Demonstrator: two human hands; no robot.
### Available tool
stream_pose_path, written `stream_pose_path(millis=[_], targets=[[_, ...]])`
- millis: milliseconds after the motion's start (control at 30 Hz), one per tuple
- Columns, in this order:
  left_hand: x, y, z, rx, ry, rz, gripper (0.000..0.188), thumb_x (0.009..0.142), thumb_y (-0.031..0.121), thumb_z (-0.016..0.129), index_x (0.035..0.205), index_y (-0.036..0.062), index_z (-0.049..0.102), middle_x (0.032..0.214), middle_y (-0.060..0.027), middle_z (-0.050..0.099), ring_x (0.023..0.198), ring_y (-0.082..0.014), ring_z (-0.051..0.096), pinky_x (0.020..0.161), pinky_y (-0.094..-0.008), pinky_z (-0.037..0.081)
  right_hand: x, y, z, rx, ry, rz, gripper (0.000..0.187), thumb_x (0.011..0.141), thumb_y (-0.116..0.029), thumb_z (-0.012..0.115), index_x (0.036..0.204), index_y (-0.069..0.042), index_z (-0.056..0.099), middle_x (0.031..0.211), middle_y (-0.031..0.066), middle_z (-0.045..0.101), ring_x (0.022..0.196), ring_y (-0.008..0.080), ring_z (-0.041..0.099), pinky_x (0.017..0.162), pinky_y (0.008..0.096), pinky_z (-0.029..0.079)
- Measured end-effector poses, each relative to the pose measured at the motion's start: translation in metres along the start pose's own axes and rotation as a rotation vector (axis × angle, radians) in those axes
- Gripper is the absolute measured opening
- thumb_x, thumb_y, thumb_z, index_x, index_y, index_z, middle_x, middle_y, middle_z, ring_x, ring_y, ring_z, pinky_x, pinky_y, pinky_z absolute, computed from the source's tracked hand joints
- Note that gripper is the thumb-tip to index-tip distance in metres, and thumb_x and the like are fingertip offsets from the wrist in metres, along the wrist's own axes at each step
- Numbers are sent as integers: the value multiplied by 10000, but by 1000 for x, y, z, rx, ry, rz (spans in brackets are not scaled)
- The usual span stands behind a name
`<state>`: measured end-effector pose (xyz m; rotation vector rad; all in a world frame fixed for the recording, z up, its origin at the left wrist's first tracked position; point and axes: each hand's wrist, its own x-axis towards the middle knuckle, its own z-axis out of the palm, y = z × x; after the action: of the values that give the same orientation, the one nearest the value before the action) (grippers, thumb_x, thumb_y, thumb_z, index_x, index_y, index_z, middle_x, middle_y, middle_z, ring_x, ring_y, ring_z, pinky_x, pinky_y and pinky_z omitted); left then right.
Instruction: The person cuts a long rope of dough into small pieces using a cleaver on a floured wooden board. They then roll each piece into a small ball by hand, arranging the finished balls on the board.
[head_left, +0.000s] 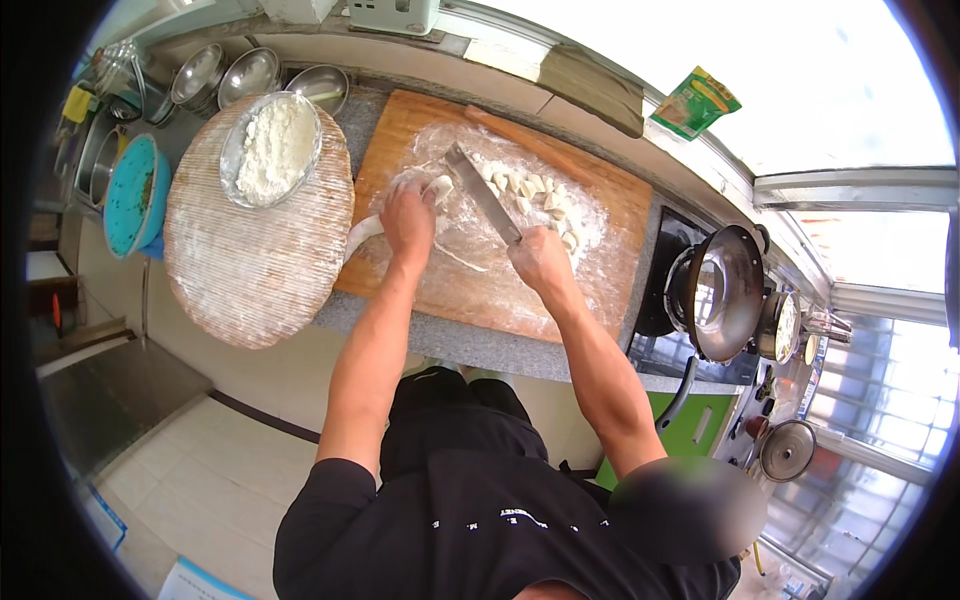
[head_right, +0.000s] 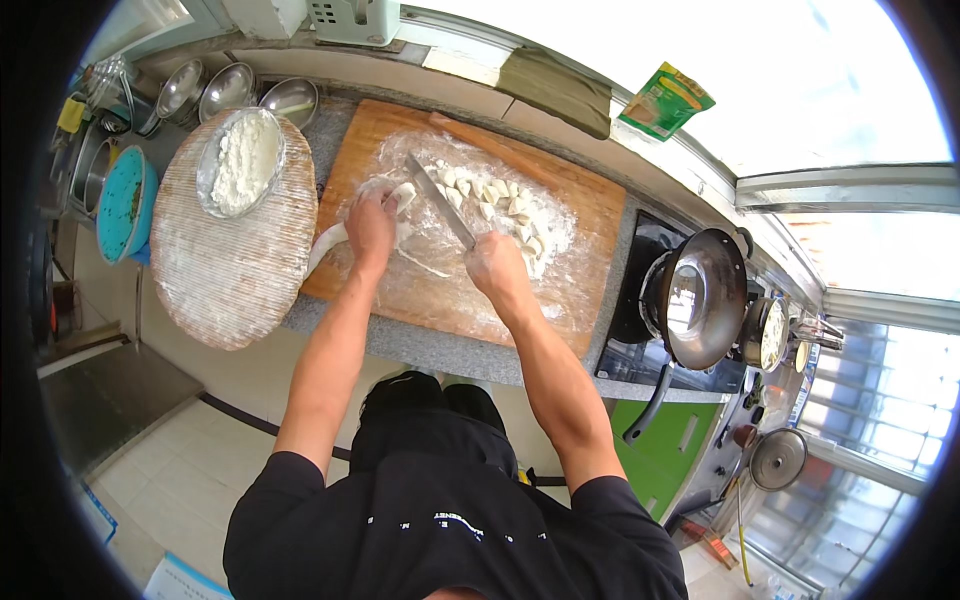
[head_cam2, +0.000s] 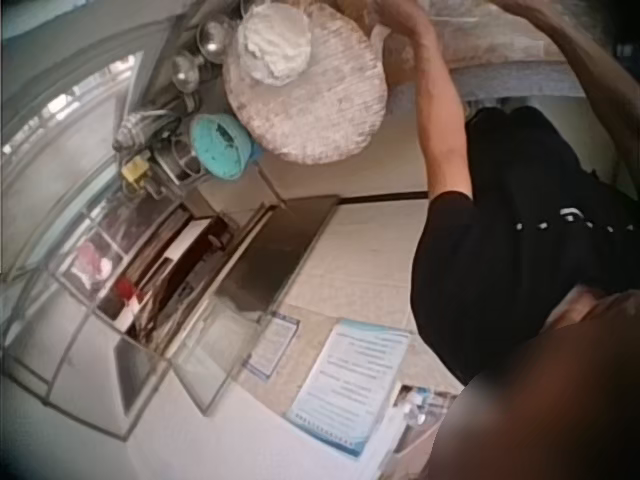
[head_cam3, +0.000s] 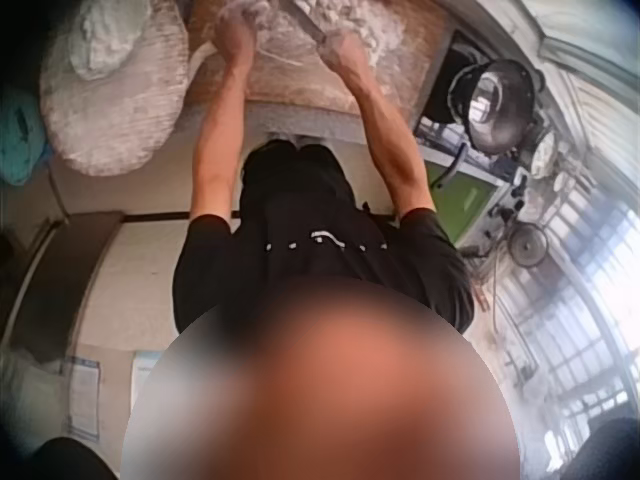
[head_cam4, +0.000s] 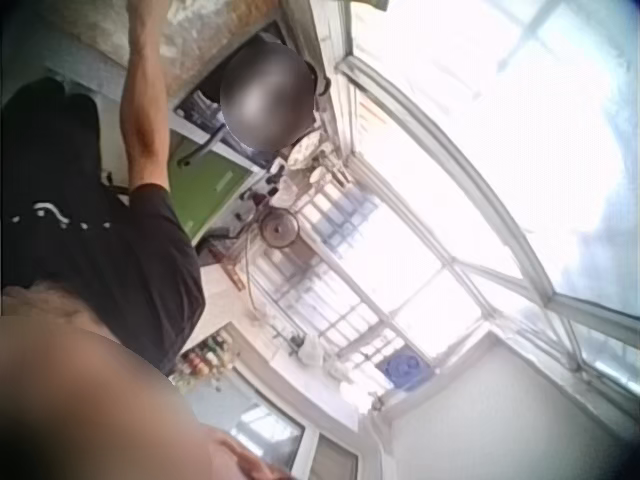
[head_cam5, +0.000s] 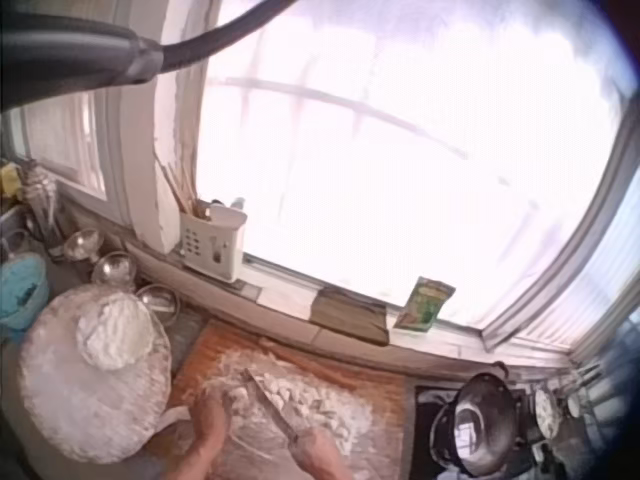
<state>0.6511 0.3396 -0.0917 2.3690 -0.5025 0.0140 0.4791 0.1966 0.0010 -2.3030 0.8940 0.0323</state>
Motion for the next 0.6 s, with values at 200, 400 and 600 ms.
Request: stream_pose_path(millis=[200,400,600], targets=[[5,3,-4,-38,-49,-29,148,938,215,784,999,83,756,970,-151,749,993,-386,693,879,-511,516,3,-7,-1,-66,-62,-28,213,866,-165,651,815,16,748,831,308,724,802,503,725,771,546,605],[6,-5,0,-97,-48,33,154,926,178,775,990,42,743,991,-167,743,1036,-395,678,917,-512,518,33,12,35,-185,-160,-97,223,847,-132,622,757,44,725,827,314,724,799,500,729,761,557,600],[-21,2,-11,165,26,324,312,932,118,735,1239,63,747,1208,-145,701,1126,-385,650,972,-498,522,51,18,74,-168,-21,-113,200,870,-94,605,864,49,746,855,339,721,877,504,741,804,547,610]])
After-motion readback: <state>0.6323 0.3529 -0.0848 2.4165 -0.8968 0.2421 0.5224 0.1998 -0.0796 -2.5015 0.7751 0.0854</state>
